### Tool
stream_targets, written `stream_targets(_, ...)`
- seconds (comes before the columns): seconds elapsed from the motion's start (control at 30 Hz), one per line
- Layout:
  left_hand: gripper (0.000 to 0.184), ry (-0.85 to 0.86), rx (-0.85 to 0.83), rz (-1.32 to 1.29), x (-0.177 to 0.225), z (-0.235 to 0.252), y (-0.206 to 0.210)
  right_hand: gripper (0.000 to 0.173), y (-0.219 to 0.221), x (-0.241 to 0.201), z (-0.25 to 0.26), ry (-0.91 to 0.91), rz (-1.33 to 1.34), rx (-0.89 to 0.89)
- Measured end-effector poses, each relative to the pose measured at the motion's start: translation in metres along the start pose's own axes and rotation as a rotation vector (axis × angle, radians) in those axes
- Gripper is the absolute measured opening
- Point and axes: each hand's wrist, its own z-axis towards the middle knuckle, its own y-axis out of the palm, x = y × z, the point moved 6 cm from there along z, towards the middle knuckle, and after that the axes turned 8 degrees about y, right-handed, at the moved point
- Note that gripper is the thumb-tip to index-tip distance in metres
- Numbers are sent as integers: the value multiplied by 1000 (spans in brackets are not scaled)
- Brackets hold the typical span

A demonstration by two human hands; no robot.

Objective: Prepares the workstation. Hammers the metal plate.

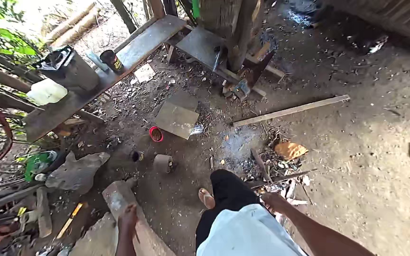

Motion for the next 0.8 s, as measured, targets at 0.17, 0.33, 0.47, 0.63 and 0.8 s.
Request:
stream_targets(0.17,28,186,-207,249,121,121,31,36,4,-128,9,-115,-30,67)
stream_targets(0.33,30,74,-477,337,143,210,106,33,-8,-281,39,-143,-9,106)
stream_targets(0.47,30,-60,-593,367,158,256,125,36,-26,-391,90,-155,52,62)
stream_targets(0.63,31,-63,-582,529,207,316,91,41,-111,-549,123,-164,33,189)
stream_targets(0.8,32,46,-519,771,271,383,41,63,-230,-666,157,-266,111,610)
